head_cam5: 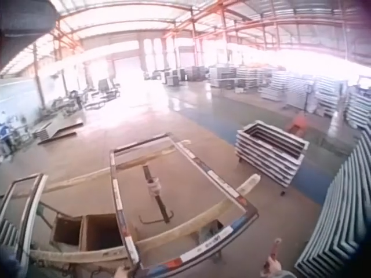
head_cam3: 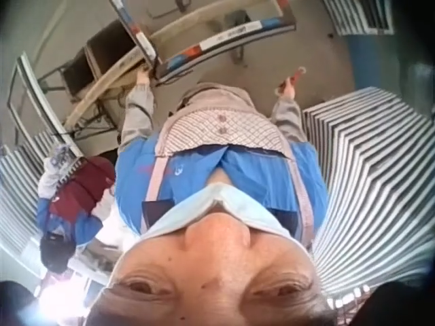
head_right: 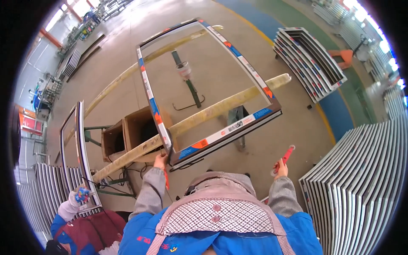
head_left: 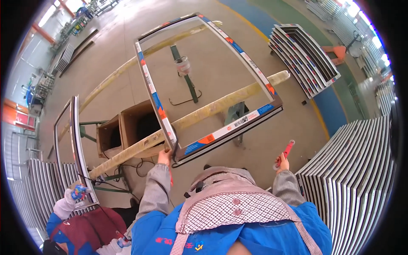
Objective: Fitting and cutting rubber seals into metal window frames.
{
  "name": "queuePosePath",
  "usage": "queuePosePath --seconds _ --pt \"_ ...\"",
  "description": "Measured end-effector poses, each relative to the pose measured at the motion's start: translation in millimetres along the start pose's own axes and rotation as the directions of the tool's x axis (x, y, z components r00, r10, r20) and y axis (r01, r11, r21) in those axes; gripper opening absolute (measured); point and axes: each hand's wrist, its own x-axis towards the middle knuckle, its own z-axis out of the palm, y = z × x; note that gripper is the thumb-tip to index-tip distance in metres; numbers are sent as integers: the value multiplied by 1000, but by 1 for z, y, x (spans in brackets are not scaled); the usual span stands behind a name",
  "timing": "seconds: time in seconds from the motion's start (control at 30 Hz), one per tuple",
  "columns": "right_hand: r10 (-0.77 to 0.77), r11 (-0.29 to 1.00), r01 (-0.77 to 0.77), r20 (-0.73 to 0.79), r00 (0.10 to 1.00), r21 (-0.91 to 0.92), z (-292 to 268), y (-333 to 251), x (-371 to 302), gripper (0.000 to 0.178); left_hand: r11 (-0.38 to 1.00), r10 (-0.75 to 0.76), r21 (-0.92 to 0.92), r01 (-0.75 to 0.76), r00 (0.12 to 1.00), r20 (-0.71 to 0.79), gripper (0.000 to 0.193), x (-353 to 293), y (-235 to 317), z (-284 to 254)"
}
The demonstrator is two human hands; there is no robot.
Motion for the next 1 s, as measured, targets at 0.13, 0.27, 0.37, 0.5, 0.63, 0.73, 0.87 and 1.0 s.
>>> queuePosePath --seconds 0.13,0.27,0.37,0.5,0.63,0.73,0.87,1.0 --pt "-63 998 63 24 998 -4 9 26 -26 18 993 -8 -117 15 998 62 19 0 -26 35" --pt "-145 975 168 157 977 -143 34 30 -57 18 978 -12 -206 24 998 59 21 -8 -33 81" --pt "-168 943 230 254 953 -241 44 12 -78 19 963 -48 -264 54 998 29 24 -13 -32 88" --pt "-128 942 213 310 942 -259 37 16 -78 19 986 133 -34 -162 895 -426 30 -37 5 76" --pt "-98 917 227 366 925 -328 44 29 -75 18 942 311 182 -283 939 -146 33 -92 62 76" --pt "-27 908 206 438 898 -365 71 28 -91 16 802 395 543 -250 903 -169 27 -97 66 75" --pt "16 929 164 478 878 -331 104 41 -100 14 891 364 -257 -374 927 -87 20 -114 115 36" --pt "-31 928 187 433 901 -323 134 51 -121 12 531 401 -400 -747 637 -658 27 -203 229 -55"
